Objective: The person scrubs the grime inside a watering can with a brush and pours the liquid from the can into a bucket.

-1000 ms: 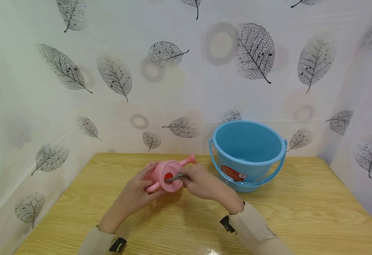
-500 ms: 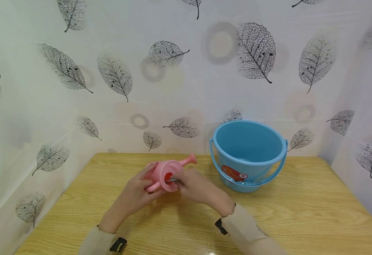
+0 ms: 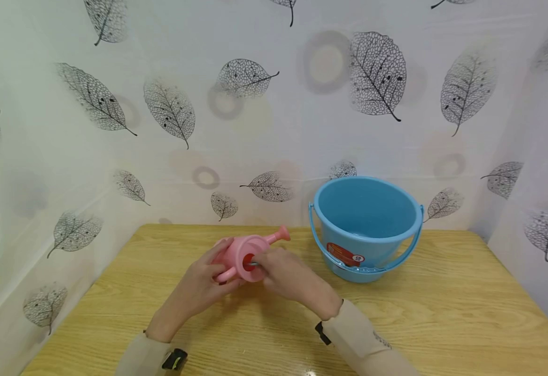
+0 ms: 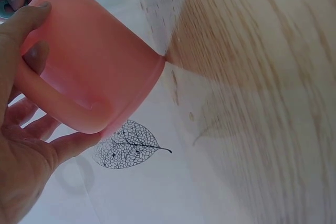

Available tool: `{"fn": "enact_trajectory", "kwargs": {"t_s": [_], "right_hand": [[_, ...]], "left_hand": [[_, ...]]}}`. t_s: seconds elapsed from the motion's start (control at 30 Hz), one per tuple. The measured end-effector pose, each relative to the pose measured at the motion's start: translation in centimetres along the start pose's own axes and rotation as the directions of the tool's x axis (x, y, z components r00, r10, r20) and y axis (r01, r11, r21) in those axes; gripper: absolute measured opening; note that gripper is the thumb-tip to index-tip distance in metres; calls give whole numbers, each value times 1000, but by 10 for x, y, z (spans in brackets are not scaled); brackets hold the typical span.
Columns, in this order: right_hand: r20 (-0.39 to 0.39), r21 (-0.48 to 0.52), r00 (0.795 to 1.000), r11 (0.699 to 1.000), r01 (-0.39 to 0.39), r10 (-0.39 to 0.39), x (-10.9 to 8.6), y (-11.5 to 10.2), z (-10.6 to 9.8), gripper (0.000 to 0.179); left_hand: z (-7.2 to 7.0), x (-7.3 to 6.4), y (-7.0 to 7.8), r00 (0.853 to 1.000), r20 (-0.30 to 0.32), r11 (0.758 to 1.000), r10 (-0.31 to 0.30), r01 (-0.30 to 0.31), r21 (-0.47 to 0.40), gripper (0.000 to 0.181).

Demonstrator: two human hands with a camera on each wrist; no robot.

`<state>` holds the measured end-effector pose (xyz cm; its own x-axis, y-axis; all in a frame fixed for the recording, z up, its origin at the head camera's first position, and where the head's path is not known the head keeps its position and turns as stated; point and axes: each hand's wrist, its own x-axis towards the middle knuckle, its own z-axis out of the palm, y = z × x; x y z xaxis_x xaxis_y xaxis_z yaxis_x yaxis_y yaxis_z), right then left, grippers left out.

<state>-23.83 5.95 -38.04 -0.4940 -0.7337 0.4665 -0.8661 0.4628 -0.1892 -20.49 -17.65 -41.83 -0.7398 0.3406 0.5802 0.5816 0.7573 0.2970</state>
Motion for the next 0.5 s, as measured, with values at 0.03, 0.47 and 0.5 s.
{"fn": "enact_trajectory", "kwargs": {"t_s": [0.03, 0.47, 0.5], "right_hand": [[3, 20, 1000, 1000, -1, 1, 0, 0, 0, 18], [89, 329, 993, 938, -105, 79, -2, 3, -15, 24], [97, 337, 991, 934, -117, 90, -3, 4, -16, 24]], "left_hand": [[0, 0, 0, 1000, 0, 1000, 3, -3, -1, 35], [0, 0, 1, 1000, 11, 1000, -7, 7, -8, 34], [0, 0, 1, 1000, 13, 1000, -10, 10, -10, 34]]}}
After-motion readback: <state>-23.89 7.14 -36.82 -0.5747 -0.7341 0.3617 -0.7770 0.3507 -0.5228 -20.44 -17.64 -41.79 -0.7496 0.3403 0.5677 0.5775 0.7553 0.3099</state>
